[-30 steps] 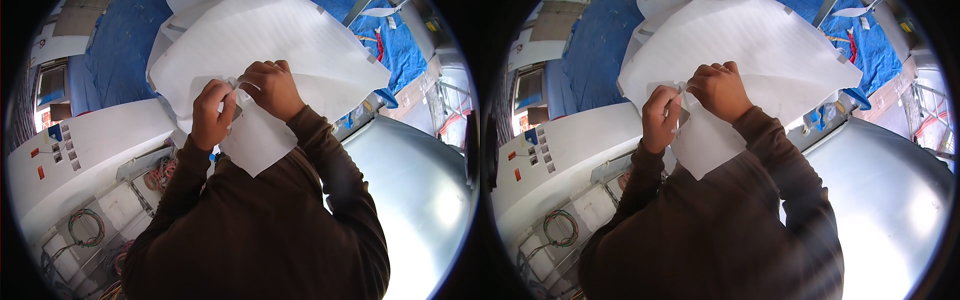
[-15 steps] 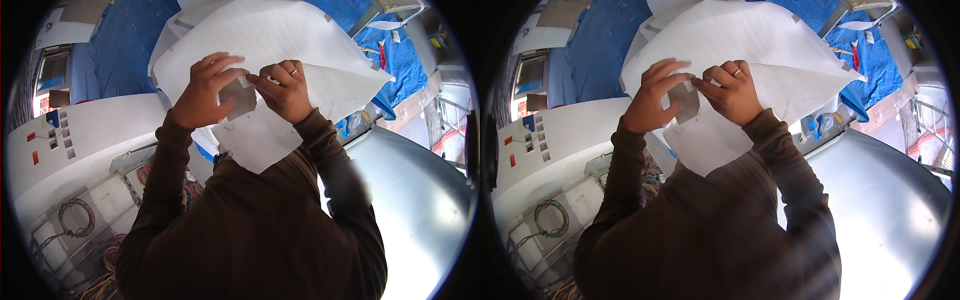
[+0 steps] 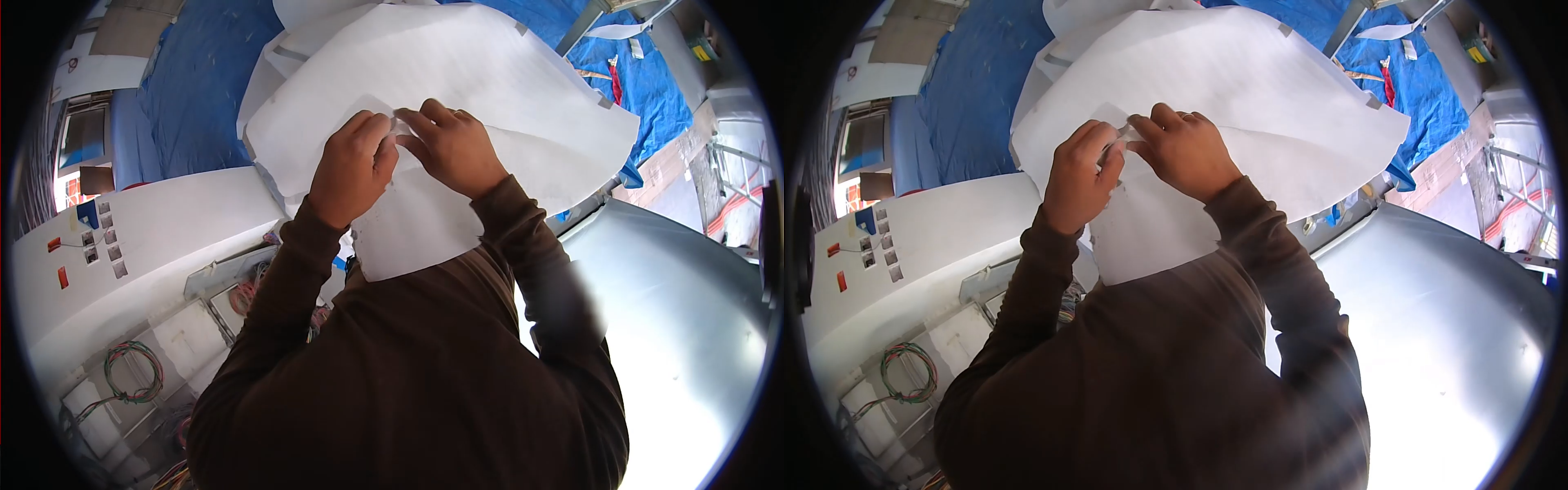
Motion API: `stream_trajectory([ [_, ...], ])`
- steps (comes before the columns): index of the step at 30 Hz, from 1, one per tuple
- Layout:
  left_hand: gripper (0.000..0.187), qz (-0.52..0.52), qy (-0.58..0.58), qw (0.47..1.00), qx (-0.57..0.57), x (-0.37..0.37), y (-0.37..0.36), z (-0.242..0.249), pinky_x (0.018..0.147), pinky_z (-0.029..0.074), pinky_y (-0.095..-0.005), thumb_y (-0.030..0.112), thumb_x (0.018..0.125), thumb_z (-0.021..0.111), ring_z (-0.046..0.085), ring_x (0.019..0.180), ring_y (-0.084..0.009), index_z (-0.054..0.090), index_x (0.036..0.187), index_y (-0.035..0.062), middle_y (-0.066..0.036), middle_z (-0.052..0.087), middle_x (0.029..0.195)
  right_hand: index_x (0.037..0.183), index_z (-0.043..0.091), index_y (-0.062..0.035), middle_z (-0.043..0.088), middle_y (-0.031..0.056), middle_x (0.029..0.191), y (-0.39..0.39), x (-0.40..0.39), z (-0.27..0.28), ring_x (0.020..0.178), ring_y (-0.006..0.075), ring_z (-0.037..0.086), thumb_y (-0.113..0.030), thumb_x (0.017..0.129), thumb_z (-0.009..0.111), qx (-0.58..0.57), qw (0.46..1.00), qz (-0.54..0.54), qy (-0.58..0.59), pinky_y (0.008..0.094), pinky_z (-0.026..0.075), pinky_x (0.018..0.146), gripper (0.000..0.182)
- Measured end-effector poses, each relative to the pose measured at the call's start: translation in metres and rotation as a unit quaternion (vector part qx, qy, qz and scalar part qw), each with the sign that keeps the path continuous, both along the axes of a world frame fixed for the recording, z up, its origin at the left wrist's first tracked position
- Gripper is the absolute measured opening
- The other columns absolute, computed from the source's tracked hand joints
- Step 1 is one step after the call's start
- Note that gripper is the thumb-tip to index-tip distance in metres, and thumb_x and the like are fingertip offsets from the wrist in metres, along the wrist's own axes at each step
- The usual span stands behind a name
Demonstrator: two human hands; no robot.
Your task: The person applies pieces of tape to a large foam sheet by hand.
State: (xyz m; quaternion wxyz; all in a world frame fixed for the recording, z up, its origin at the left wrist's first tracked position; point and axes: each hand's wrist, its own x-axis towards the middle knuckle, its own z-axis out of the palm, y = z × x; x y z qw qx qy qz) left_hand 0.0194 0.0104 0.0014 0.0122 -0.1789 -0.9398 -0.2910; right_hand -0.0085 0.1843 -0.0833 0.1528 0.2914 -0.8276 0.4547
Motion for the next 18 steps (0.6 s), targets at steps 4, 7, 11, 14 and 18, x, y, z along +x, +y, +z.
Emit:
stream_trajectory([
  [4, 0.01, 0.081, 0.113, 0.99, -0.027, -0.013, -0.023, -0.02, 0.064, 0.048, -0.0446, 0.006, 0.09, 0.06, 0.059, 0.07, -0.0397, 0.054, 0.085, -0.0011, -0.018, 0.058, 0.079, 0.09, 0.066, -0.0082, 0.061, 0.0062, 0.083, 0.001, -0.002, -0.003, 0.071, 0.0277, 0.065, -0.017, 0.088, 0.069, 0.056, 0.998, 0.009, -0.003, 0.0393, 0.053, 0.068, 0.01],
  [7, 0.017, 0.277, 0.143, 0.948, -0.071, -0.035, -0.097, -0.006, 0.058, 0.047, -0.0412, 0.011, 0.091, 0.059, 0.058, 0.058, -0.0304, 0.054, 0.079, 0.0005, -0.017, 0.059, 0.066, 0.075, 0.063, -0.0081, 0.061, 0.0057, 0.075, 0.021, 0.004, -0.011, 0.065, 0.0271, 0.064, -0.017, 0.089, 0.069, 0.06, 0.994, -0.077, -0.042, 0.0395, 0.052, 0.059, 0.018],
  [11, 0.023, 0.244, 0.128, 0.961, 0.009, -0.037, -0.11, 0.014, 0.054, 0.044, -0.0366, 0.018, 0.098, 0.06, 0.051, 0.054, -0.0203, 0.058, 0.084, 0.0005, -0.012, 0.058, 0.065, 0.074, 0.067, -0.0074, 0.064, 0.0049, 0.075, 0.026, -0.002, 0.003, 0.069, 0.026, 0.064, -0.03, 0.09, 0.072, 0.058, 0.991, -0.015, -0.123, 0.0404, 0.05, 0.071, 0.028],
  [14, 0.024, 0.156, 0.214, 0.964, 0.016, -0.041, -0.077, 0.017, 0.053, 0.042, -0.0326, 0.019, 0.099, 0.063, 0.048, 0.054, -0.0153, 0.058, 0.085, 0.0007, -0.007, 0.057, 0.065, 0.106, 0.071, -0.006, 0.07, 0.0089, 0.098, 0.011, -0.008, 0.036, 0.092, 0.0307, 0.067, -0.054, 0.08, 0.079, 0.082, 0.994, -0.008, -0.07, 0.0461, 0.045, 0.093, 0.055],
  [18, 0.019, 0.194, 0.094, 0.967, 0.139, -0.032, -0.07, 0.024, 0.057, 0.038, -0.0239, 0.015, 0.102, 0.061, 0.041, 0.062, -0.0055, 0.059, 0.089, 0.0014, 0.0, 0.058, 0.077, 0.124, 0.064, -0.0056, 0.07, 0.0093, 0.104, -0.045, -0.019, 0.017, 0.099, 0.0316, 0.066, -0.062, 0.072, 0.082, 0.038, 0.997, -0.05, -0.048, 0.0477, 0.044, 0.096, 0.078],
])
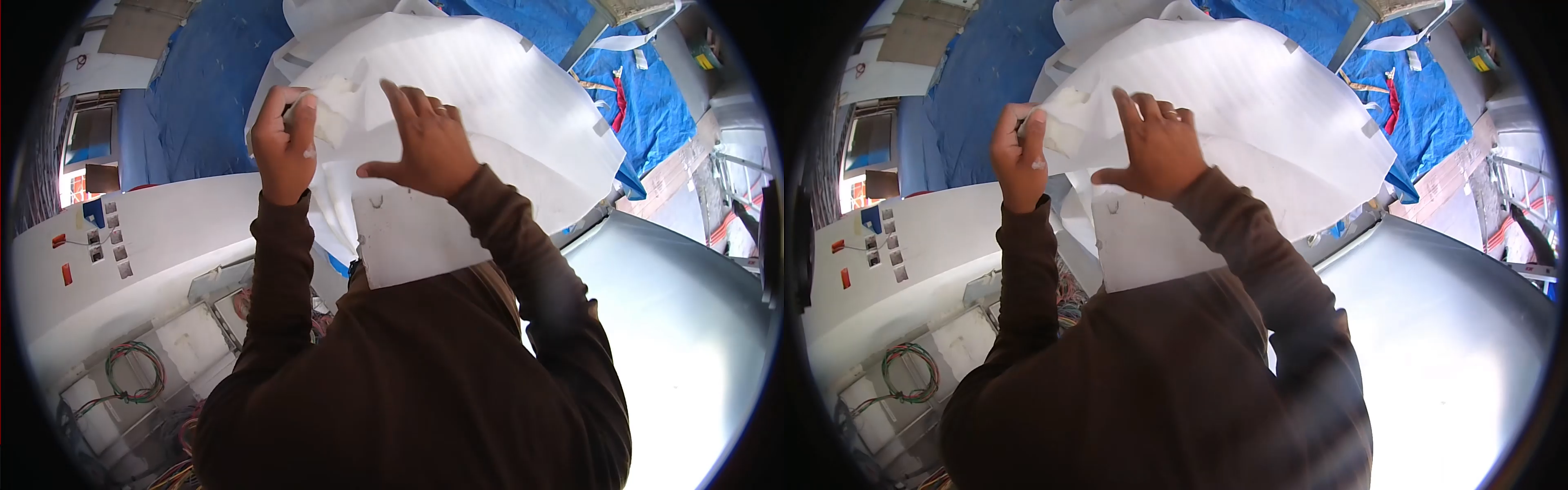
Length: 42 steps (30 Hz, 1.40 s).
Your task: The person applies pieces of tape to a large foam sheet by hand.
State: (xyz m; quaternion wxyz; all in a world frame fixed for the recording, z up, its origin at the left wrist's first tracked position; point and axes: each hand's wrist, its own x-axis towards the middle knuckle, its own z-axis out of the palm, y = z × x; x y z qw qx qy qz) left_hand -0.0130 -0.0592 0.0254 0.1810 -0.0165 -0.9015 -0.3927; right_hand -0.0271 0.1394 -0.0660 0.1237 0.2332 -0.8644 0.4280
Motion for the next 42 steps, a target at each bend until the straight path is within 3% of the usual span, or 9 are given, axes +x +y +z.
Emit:
stream_trajectory([
  [8, 0.011, -0.16, 0.018, 0.986, 0.049, -0.001, 0.014, 0.032, 0.071, 0.046, -0.0251, 0.01, 0.095, 0.066, 0.056, 0.075, -0.0118, 0.062, 0.098, 0.0008, -0.007, 0.065, 0.09, 0.11, 0.072, -0.0074, 0.069, 0.0138, 0.09, -0.071, -0.03, -0.019, 0.094, 0.0328, 0.064, -0.035, 0.08, 0.078, -0.007, 0.992, 0.038, -0.123, 0.0484, 0.037, 0.094, 0.042],
  [12, 0.079, -0.196, 0.097, 0.961, -0.171, -0.014, -0.006, 0.024, 0.104, 0.045, -0.0452, 0.03, 0.075, 0.088, 0.057, 0.125, -0.0376, 0.052, 0.14, 0.0052, -0.02, 0.058, 0.135, 0.103, 0.072, -0.006, 0.068, 0.0166, 0.086, -0.05, -0.031, -0.018, 0.088, 0.0358, 0.064, -0.016, 0.087, 0.066, -0.16, 0.98, 0.061, -0.097, 0.0448, 0.041, 0.091, 0.02],
  [14, 0.091, -0.178, -0.008, 0.969, -0.172, -0.019, -0.008, 0.002, 0.112, 0.039, -0.0403, 0.022, 0.073, 0.091, 0.052, 0.134, -0.0334, 0.043, 0.148, 0.0031, -0.018, 0.056, 0.142, 0.104, 0.07, -0.002, 0.068, 0.0175, 0.086, -0.042, -0.036, -0.026, 0.085, 0.0313, 0.067, -0.007, 0.089, 0.058, -0.373, 0.89, 0.139, -0.222, 0.0386, 0.049, 0.082, 0.02],
  [19, 0.055, -0.173, -0.186, 0.967, -0.016, -0.033, 0.011, -0.041, 0.088, 0.052, -0.0323, 0.015, 0.081, 0.084, 0.067, 0.095, -0.019, 0.061, 0.129, -0.0012, -0.013, 0.073, 0.106, 0.095, 0.062, 0.001, 0.067, 0.0157, 0.082, -0.012, -0.042, -0.004, 0.078, 0.0177, 0.065, 0.003, 0.089, 0.054, -0.372, 0.926, -0.011, -0.065, 0.0318, 0.051, 0.073, 0.01],
  [23, 0.034, -0.202, -0.251, 0.946, 0.034, -0.024, 0.043, -0.064, 0.069, 0.05, -0.0378, 0.028, 0.094, 0.071, 0.063, 0.066, -0.0256, 0.071, 0.095, -0.0063, -0.018, 0.067, 0.073, 0.092, 0.063, 0.0012, 0.067, 0.0184, 0.074, 0.036, -0.054, -0.003, 0.069, 0.0371, 0.068, -0.006, 0.09, 0.058, -0.27, 0.951, -0.146, -0.015, 0.0377, 0.051, 0.064, 0.009],
  [26, 0.033, -0.232, -0.349, 0.908, 0.013, -0.018, 0.071, -0.062, 0.071, 0.05, -0.0332, 0.026, 0.097, 0.069, 0.06, 0.07, -0.0165, 0.07, 0.107, -0.0057, -0.012, 0.07, 0.081, 0.091, 0.064, 0.0022, 0.066, 0.0195, 0.073, 0.067, -0.056, -0.025, 0.07, 0.0324, 0.068, -0.006, 0.091, 0.058, -0.262, 0.948, -0.181, -0.015, 0.037, 0.051, 0.065, 0.011],
  [33, 0.031, -0.281, -0.346, 0.89, -0.092, 0.007, 0.086, -0.08, 0.067, 0.049, -0.0409, 0.025, 0.096, 0.065, 0.06, 0.063, -0.0315, 0.067, 0.091, -0.0059, -0.02, 0.061, 0.069, 0.076, 0.05, -0.0118, 0.051, 0.0039, 0.065, 0.196, -0.054, -0.056, 0.056, 0.0212, 0.053, -0.022, 0.1, 0.052, -0.677, 0.607, -0.327, -0.257, 0.0318, 0.038, 0.051, 0.026],
  [36, 0.032, -0.215, -0.294, 0.93, -0.039, 0.022, 0.048, -0.096, 0.067, 0.05, -0.0423, 0.027, 0.095, 0.066, 0.062, 0.062, -0.0344, 0.067, 0.091, -0.0045, -0.021, 0.064, 0.072, 0.078, 0.053, -0.016, 0.056, -0.0006, 0.069, 0.375, -0.052, -0.111, 0.062, 0.0176, 0.056, -0.036, 0.1, 0.058, -0.56, 0.69, -0.343, -0.306, 0.0355, 0.039, 0.057, 0.03],
  [42, 0.038, -0.122, -0.363, 0.921, -0.074, 0.008, 0.028, -0.078, 0.067, 0.049, -0.04, 0.035, 0.093, 0.071, 0.062, 0.068, -0.0269, 0.069, 0.093, -0.0033, -0.016, 0.064, 0.074, 0.144, 0.054, -0.0069, 0.062, 0.011, 0.139, 0.402, 0.033, -0.095, 0.123, 0.0254, 0.056, -0.085, 0.084, 0.05, -0.103, 0.785, -0.383, -0.476, 0.0463, 0.037, 0.098, 0.098],
])
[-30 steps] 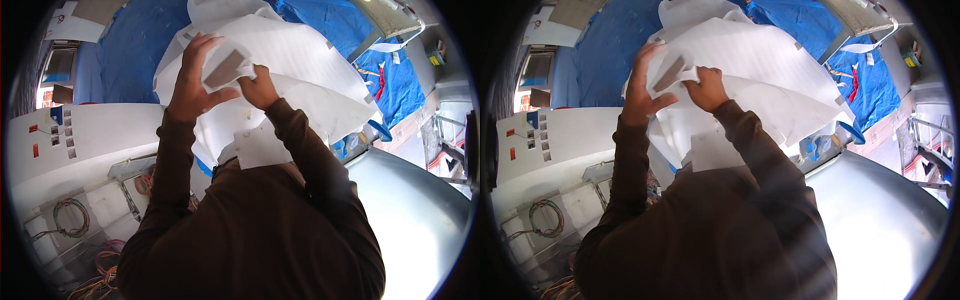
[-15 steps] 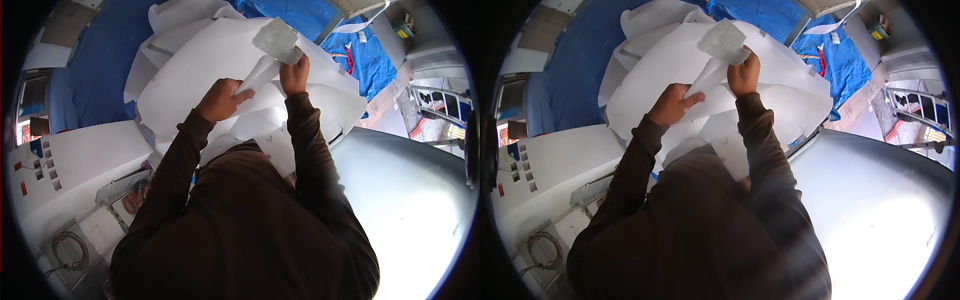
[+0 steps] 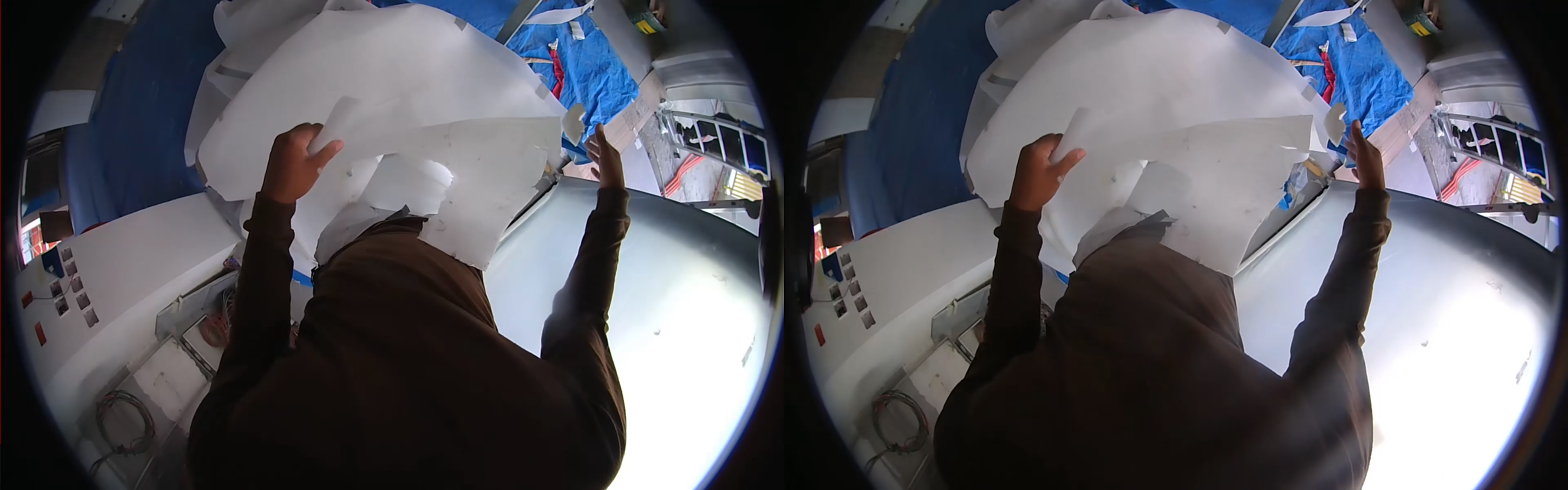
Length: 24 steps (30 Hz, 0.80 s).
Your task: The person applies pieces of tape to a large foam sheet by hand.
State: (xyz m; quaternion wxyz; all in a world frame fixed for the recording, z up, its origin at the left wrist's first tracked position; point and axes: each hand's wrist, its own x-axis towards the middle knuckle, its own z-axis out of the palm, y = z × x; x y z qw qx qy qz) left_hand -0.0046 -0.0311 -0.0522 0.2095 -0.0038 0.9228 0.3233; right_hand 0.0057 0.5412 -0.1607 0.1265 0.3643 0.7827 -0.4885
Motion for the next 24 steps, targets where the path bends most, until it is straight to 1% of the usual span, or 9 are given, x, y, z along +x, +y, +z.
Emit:
stream_trajectory([
  [4, 0.034, -0.049, 0.233, 0.97, -0.05, -0.014, 0.013, -0.011, 0.07, 0.049, -0.0425, 0.029, 0.087, 0.078, 0.061, 0.076, -0.0345, 0.069, 0.091, -0.0032, -0.016, 0.063, 0.083, 0.152, 0.043, -0.0068, 0.052, 0.0131, 0.148, -0.028, 0.074, -0.07, 0.138, 0.0329, 0.046, -0.085, 0.086, 0.047, -0.344, 0.936, 0.066, -0.028, 0.0521, 0.034, 0.11, 0.103],
  [6, 0.027, -0.061, 0.322, 0.944, -0.033, -0.015, 0.03, -0.021, 0.071, 0.049, -0.0444, 0.023, 0.084, 0.079, 0.061, 0.078, -0.0346, 0.07, 0.091, -0.0013, -0.015, 0.063, 0.083, 0.155, 0.036, -0.0078, 0.05, 0.0125, 0.149, -0.085, 0.098, -0.082, 0.137, 0.0321, 0.046, -0.07, 0.095, 0.053, -0.406, 0.902, 0.012, 0.143, 0.0454, 0.038, 0.112, 0.088],
  [11, 0.016, -0.135, 0.333, 0.933, 0.037, 0.01, 0.124, -0.026, 0.09, 0.044, -0.0415, 0.015, 0.075, 0.08, 0.061, 0.092, -0.0251, 0.071, 0.089, 0.0121, -0.003, 0.061, 0.09, 0.15, 0.037, -0.0042, 0.041, 0.0153, 0.156, -0.147, 0.026, 0.033, 0.142, 0.0327, 0.042, -0.043, 0.097, 0.063, -0.207, 0.916, 0.208, 0.275, 0.0445, 0.042, 0.113, 0.071],
  [13, 0.015, -0.164, 0.312, 0.935, 0.045, 0.02, 0.149, -0.02, 0.091, 0.044, -0.0416, 0.017, 0.076, 0.081, 0.063, 0.098, -0.0222, 0.072, 0.089, 0.0136, -0.002, 0.061, 0.089, 0.152, 0.035, -0.0056, 0.029, 0.0181, 0.163, -0.118, 0.002, 0.046, 0.147, 0.0349, 0.036, -0.047, 0.093, 0.063, -0.373, 0.821, 0.175, 0.395, 0.0519, 0.037, 0.115, 0.078],
  [15, 0.016, -0.159, 0.33, 0.929, 0.056, 0.019, 0.157, -0.006, 0.09, 0.044, -0.0411, 0.018, 0.078, 0.08, 0.065, 0.096, -0.0215, 0.072, 0.091, 0.0129, -0.002, 0.066, 0.089, 0.161, 0.022, -0.0103, 0.013, 0.0183, 0.17, -0.116, -0.008, 0.061, 0.153, 0.0402, 0.024, -0.055, 0.092, 0.058, -0.734, 0.519, 0.12, 0.421, 0.063, 0.025, 0.118, 0.089],
  [16, 0.017, -0.142, 0.347, 0.925, 0.056, 0.016, 0.158, 0.003, 0.089, 0.045, -0.0408, 0.019, 0.079, 0.079, 0.066, 0.094, -0.0217, 0.072, 0.093, 0.0126, -0.002, 0.068, 0.089, 0.163, 0.016, -0.012, 0.019, 0.0209, 0.167, -0.141, 0.007, 0.081, 0.153, 0.0414, 0.021, -0.048, 0.09, 0.067, -0.521, 0.74, -0.003, 0.426, 0.0634, 0.023, 0.119, 0.096],
  [18, 0.017, -0.072, 0.395, 0.911, 0.091, 0.0, 0.154, 0.016, 0.086, 0.047, -0.0407, 0.019, 0.08, 0.079, 0.068, 0.087, -0.0224, 0.072, 0.095, 0.0124, -0.002, 0.07, 0.082, 0.162, 0.016, -0.0104, 0.026, 0.0248, 0.163, -0.167, 0.013, 0.064, 0.153, 0.0429, 0.02, -0.036, 0.083, 0.079, -0.197, 0.859, 0.247, 0.403, 0.0613, 0.022, 0.12, 0.104],
  [21, 0.01, -0.131, 0.408, 0.893, 0.138, -0.006, 0.146, 0.026, 0.082, 0.049, -0.0371, 0.019, 0.081, 0.074, 0.068, 0.084, -0.0231, 0.07, 0.088, 0.0137, -0.003, 0.068, 0.071, 0.156, 0.027, -0.0077, 0.043, 0.021, 0.152, -0.234, 0.013, 0.074, 0.146, 0.0417, 0.033, -0.036, 0.069, 0.091, 0.293, 0.734, 0.371, 0.488, 0.0565, 0.031, 0.116, 0.112],
  [24, 0.009, -0.154, 0.475, 0.861, 0.097, 0.009, 0.142, 0.036, 0.086, 0.049, -0.0383, 0.023, 0.082, 0.071, 0.067, 0.093, -0.0206, 0.067, 0.087, 0.016, 0.001, 0.069, 0.078, 0.143, 0.045, -0.0054, 0.054, 0.0156, 0.141, -0.213, -0.021, 0.051, 0.132, 0.0339, 0.051, -0.029, 0.09, 0.072, 0.087, 0.831, 0.331, 0.439, 0.0489, 0.04, 0.112, 0.064],
])
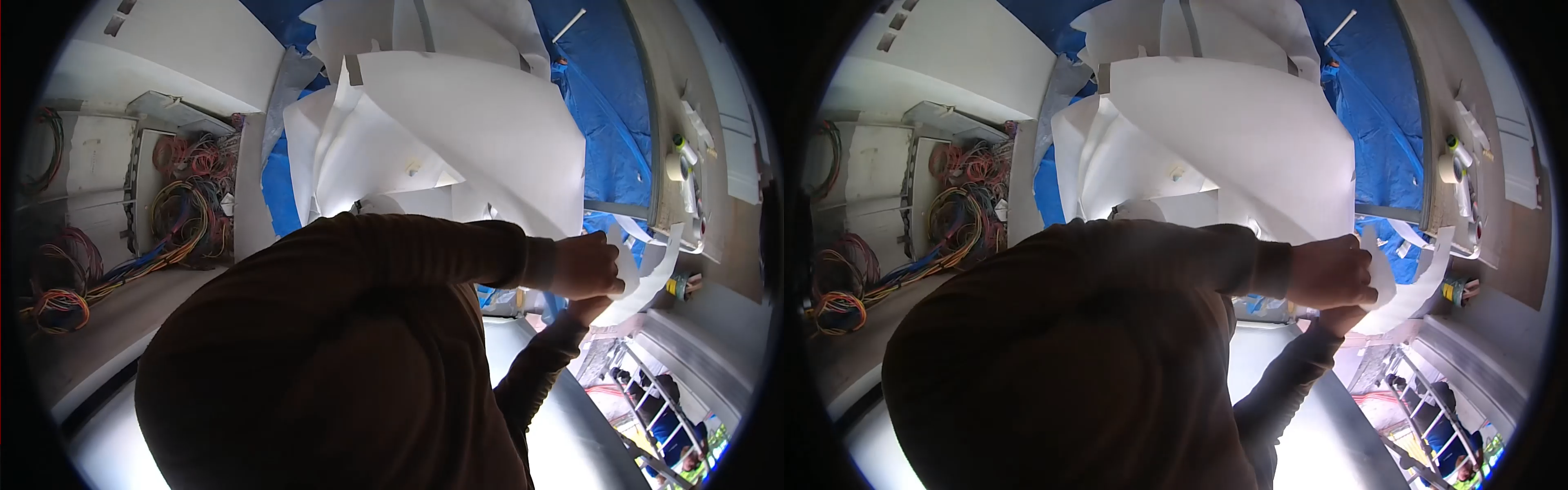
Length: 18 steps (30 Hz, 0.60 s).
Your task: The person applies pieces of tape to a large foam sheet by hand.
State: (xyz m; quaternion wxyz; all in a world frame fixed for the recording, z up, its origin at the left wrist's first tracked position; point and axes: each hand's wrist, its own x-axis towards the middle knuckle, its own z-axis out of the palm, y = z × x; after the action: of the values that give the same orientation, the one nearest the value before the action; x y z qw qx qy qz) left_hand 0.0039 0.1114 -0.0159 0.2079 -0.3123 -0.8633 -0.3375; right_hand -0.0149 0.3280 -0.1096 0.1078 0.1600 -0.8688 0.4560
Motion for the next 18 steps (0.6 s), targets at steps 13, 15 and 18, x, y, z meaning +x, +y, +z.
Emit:
stream_trajectory([
  [13, 0.12, 0.507, -0.121, 0.853, 0.035, 0.146, -0.377, -0.141, 0.116, 0.024, -0.0569, 0.043, 0.062, 0.092, 0.024, 0.147, -0.0419, 0.027, 0.159, 0.0144, -0.019, 0.021, 0.161, 0.107, 0.074, 0.0038, 0.076, 0.0162, 0.102, 0.001, -0.074, 0.293, 0.085, 0.0255, 0.074, -0.033, 0.093, 0.076, 0.182, 0.888, -0.353, 0.231, 0.036, 0.061, 0.079, 0.04],
  [15, 0.119, 0.56, -0.203, 0.803, 0.033, 0.177, -0.402, -0.194, 0.115, 0.024, -0.0596, 0.04, 0.064, 0.092, 0.03, 0.146, -0.0367, 0.026, 0.16, 0.0201, -0.015, 0.034, 0.157, 0.113, 0.07, 0.0051, 0.074, 0.0173, 0.107, 0.007, -0.106, 0.334, 0.088, 0.0269, 0.073, -0.03, 0.092, 0.076, 0.191, 0.884, -0.263, 0.335, 0.037, 0.061, 0.081, 0.041],
  [18, 0.107, 0.591, -0.278, 0.746, 0.127, 0.198, -0.443, -0.248, 0.113, 0.027, -0.0618, 0.034, 0.069, 0.09, 0.043, 0.141, -0.0287, 0.031, 0.158, 0.0236, -0.007, 0.055, 0.143, 0.121, 0.068, -0.0034, 0.074, 0.0152, 0.108, 0.019, -0.175, 0.412, 0.091, 0.0279, 0.073, -0.029, 0.092, 0.076, 0.32, 0.82, -0.166, 0.445, 0.0385, 0.06, 0.082, 0.04],
])
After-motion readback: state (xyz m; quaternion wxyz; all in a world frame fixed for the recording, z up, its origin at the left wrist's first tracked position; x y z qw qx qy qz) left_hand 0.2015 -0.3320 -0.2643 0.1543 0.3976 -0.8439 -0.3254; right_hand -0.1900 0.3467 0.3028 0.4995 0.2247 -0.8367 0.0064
